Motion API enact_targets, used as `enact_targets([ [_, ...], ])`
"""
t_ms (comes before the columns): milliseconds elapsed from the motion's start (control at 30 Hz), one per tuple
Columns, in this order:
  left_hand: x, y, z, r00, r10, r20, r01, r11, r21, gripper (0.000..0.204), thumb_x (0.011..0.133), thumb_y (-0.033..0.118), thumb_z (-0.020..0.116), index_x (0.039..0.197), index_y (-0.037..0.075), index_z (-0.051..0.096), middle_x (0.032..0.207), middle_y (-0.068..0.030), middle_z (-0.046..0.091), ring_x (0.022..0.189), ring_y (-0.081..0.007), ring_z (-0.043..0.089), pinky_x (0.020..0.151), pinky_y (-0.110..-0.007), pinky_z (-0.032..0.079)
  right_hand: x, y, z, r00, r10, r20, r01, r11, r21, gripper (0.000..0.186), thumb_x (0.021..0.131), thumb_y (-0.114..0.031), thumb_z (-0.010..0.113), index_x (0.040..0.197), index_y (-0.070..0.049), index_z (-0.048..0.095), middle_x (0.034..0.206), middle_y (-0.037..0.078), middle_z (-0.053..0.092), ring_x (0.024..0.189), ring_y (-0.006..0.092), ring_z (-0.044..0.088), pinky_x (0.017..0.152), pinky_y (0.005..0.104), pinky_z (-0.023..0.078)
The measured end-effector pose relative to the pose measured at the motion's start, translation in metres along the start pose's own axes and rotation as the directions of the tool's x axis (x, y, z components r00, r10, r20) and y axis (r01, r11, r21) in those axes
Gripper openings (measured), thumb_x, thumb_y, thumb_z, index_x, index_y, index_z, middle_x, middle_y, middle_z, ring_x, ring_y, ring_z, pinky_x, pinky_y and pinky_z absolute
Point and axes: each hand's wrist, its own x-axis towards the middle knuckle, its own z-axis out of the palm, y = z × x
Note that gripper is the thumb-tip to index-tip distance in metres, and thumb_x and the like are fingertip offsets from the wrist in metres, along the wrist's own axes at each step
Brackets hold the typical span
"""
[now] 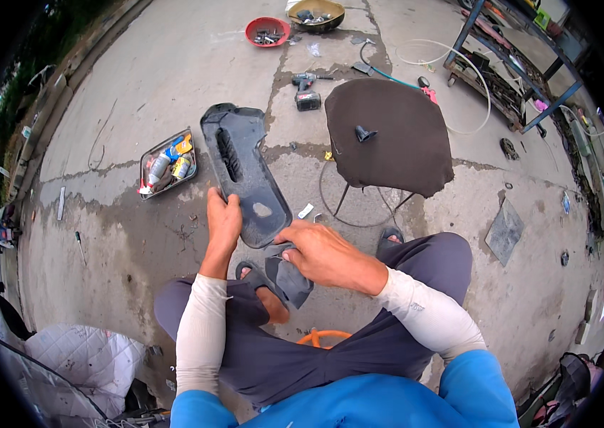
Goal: The person sits on a small stool and cleans a black plastic part with a cloth. They then apply glue from a tube to the part and insert a small plastic piece into a hole, pressing it into place.
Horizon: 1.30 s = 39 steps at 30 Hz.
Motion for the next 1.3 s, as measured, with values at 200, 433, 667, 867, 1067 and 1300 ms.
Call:
enact_targets([
  [200, 0.006, -0.061, 0.089, 0.945, -0.251, 0.21, 0.114, 0.854, 0.507, 0.044, 0.096, 0.031, 0.062, 0.123, -0.002, 0.053, 0.121, -0.0299, 0.068, 0.116, -0.047, 0.064, 0.098, -0.054, 0.05, -0.035, -0.008, -0.024, 0.809, 0.148, 0.568, -0.156, 0.987, -0.035, 0.028, 0.09, -0.008, 0.069, 0.115, 0.003, 0.069, 0.107, 0.023, 0.072, 0.106, 0.0401, 0.069, 0.089, 0.046, 0.052],
  [433, -0.023, -0.162, 0.139, 0.951, -0.246, 0.186, 0.122, 0.855, 0.505, 0.045, 0.096, 0.028, 0.063, 0.125, -0.003, 0.048, 0.12, -0.03, 0.067, 0.112, -0.0499, 0.064, 0.096, -0.058, 0.048, -0.06, -0.004, -0.031, 0.866, 0.177, 0.468, -0.237, 0.969, 0.072, 0.027, 0.092, -0.012, 0.069, 0.114, 0.004, 0.063, 0.098, 0.022, 0.072, 0.098, 0.0409, 0.069, 0.084, 0.0486, 0.051],
  [667, 0.011, -0.086, 0.135, 0.952, 0.302, -0.051, -0.293, 0.947, 0.13, 0.033, 0.096, 0.017, 0.066, 0.124, 0.002, 0.059, 0.124, -0.0166, 0.057, 0.107, -0.0341, 0.059, 0.093, -0.042, 0.048, -0.076, 0.013, -0.034, 0.988, 0.149, 0.029, -0.151, 0.98, 0.127, 0.025, 0.096, -0.017, 0.068, 0.111, 0.003, 0.062, 0.092, 0.021, 0.069, 0.089, 0.0429, 0.067, 0.08, 0.0486, 0.05],
  [867, 0.009, 0.134, 0.108, 0.584, 0.795, 0.164, -0.775, 0.606, -0.177, 0.04, 0.095, -0.004, 0.058, 0.134, 0.005, 0.062, 0.133, -0.0107, 0.059, 0.111, -0.0276, 0.058, 0.097, -0.038, 0.048, -0.073, 0.001, -0.033, 0.984, 0.173, 0.027, -0.173, 0.937, 0.302, 0.027, 0.097, -0.018, 0.066, 0.114, 0.003, 0.065, 0.077, 0.017, 0.066, 0.072, 0.031, 0.065, 0.068, 0.043, 0.048],
  [1067, 0.028, 0.181, 0.131, 0.316, 0.792, 0.522, -0.916, 0.397, -0.048, 0.041, 0.093, 0.0, 0.063, 0.134, 0.005, 0.062, 0.14, -0.0095, 0.059, 0.122, -0.0335, 0.056, 0.106, -0.042, 0.044, -0.072, 0.008, -0.034, 0.967, 0.249, 0.058, -0.238, 0.791, 0.564, 0.026, 0.1, -0.02, 0.065, 0.115, 0.002, 0.068, 0.077, 0.006, 0.066, 0.071, 0.0123, 0.059, 0.067, 0.034, 0.047],
  [1300, 0.0, 0.168, 0.072, 0.608, 0.573, 0.549, -0.644, 0.761, -0.081, 0.031, 0.098, 0.012, 0.066, 0.123, -0.005, 0.061, 0.117, -0.0192, 0.07, 0.103, -0.0312, 0.068, 0.091, -0.04, 0.052, -0.068, 0.016, -0.036, 0.894, 0.38, -0.237, -0.033, 0.583, 0.811, 0.027, 0.103, -0.018, 0.065, 0.119, 0.003, 0.067, 0.101, 0.001, 0.067, 0.089, 0.005, 0.057, 0.08, 0.023, 0.048],
])
